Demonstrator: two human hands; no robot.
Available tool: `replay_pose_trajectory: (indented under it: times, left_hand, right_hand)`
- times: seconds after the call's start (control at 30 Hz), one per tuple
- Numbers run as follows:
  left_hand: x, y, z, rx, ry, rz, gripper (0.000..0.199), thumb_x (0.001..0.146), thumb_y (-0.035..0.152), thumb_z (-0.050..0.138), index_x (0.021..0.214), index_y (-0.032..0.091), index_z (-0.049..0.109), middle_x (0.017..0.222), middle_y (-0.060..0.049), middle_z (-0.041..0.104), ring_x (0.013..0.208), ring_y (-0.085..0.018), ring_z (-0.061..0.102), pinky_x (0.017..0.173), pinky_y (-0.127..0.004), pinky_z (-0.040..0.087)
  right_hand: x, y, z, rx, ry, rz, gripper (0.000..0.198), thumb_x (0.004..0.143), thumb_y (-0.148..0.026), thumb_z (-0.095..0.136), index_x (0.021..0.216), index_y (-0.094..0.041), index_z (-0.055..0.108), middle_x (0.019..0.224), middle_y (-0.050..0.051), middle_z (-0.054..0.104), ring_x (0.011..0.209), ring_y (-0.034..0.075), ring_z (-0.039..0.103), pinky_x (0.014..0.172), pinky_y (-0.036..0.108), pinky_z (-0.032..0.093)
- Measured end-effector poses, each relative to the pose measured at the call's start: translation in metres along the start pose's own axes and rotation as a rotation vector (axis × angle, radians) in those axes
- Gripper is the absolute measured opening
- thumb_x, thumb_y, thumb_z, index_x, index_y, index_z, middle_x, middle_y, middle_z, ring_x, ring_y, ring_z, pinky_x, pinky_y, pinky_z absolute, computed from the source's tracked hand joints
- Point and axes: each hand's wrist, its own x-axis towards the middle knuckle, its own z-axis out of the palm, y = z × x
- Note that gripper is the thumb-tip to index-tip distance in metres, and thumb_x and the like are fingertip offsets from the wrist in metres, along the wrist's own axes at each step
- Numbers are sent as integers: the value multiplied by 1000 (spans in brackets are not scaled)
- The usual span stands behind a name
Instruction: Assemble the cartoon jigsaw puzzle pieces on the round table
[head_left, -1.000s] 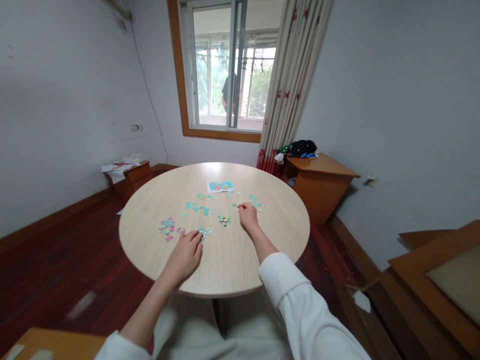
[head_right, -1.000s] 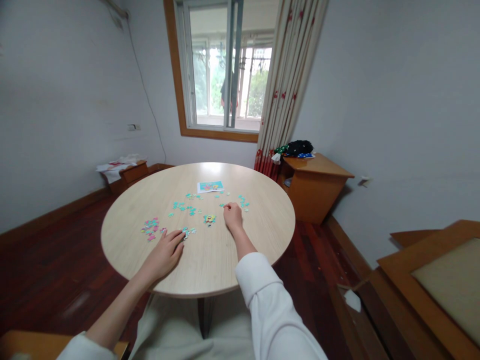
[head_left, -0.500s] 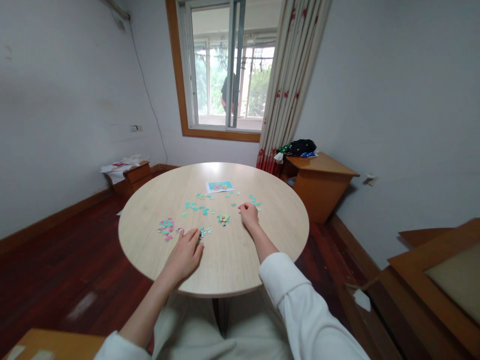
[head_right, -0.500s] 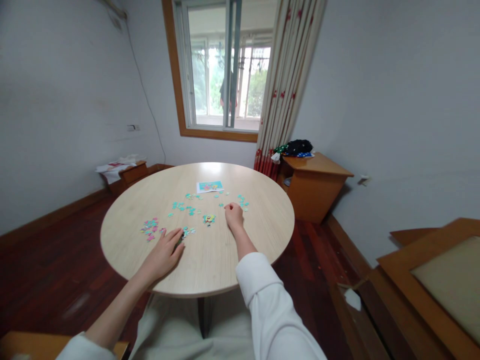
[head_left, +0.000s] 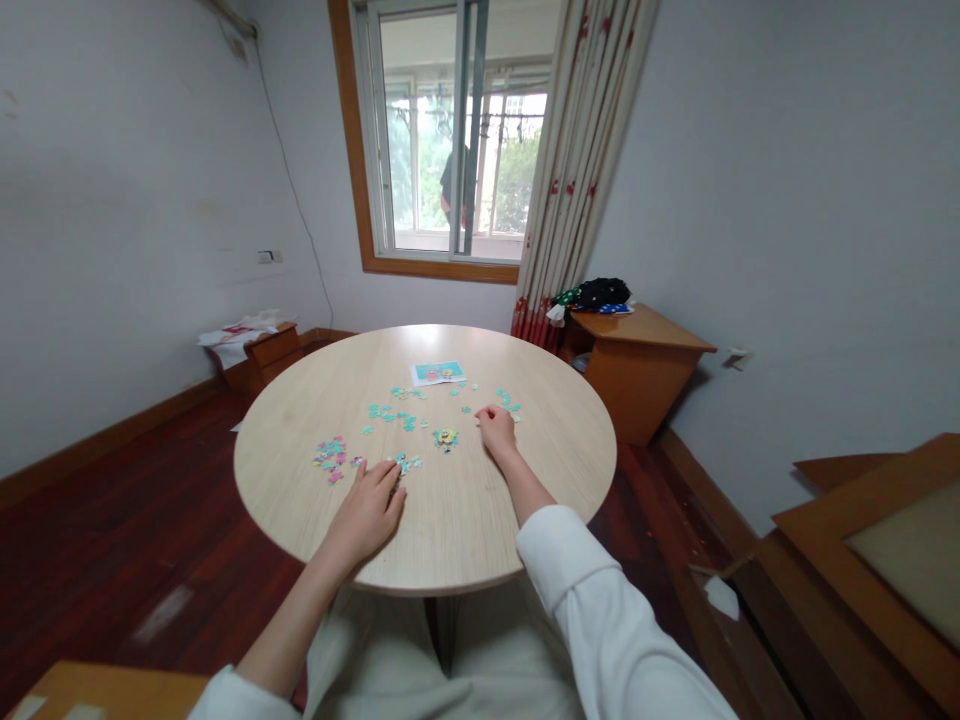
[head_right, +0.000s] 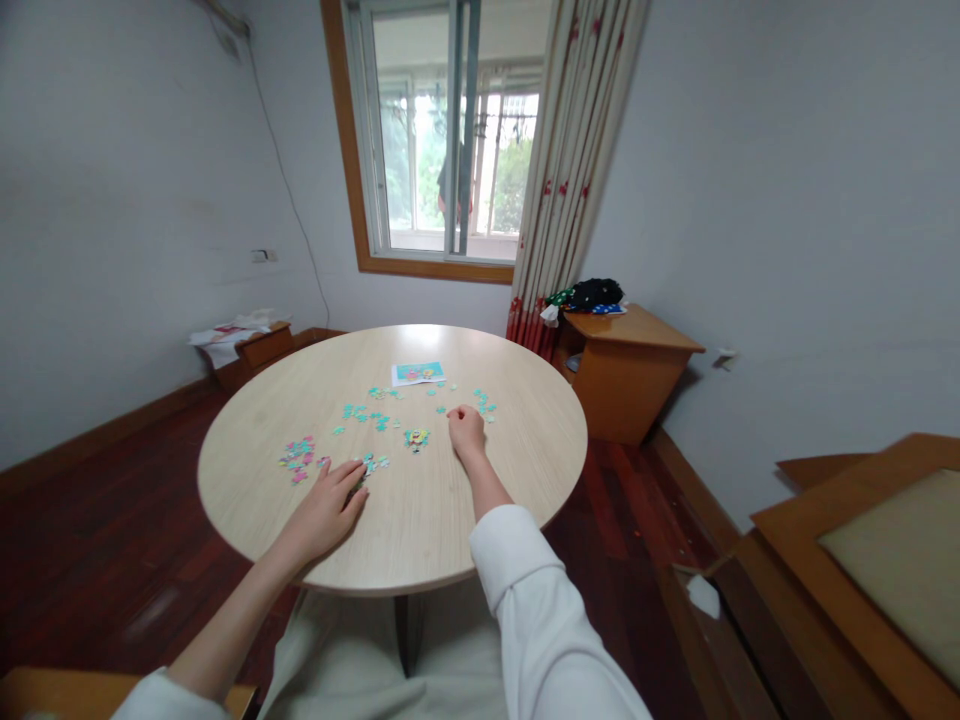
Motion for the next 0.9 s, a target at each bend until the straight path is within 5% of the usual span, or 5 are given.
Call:
replay_pose_trajectory:
  times: [0.9]
  left_hand:
    - [-1,-4,6,-121,59,-16,42,91,28,36,126,14,54,133,-15,55,127,-24,48,111,-49,32]
  right_hand:
    - [0,3,0,37,8,-7,22,69,-24,43,63,-19,64,70,4,69,71,18,60,67,27,44]
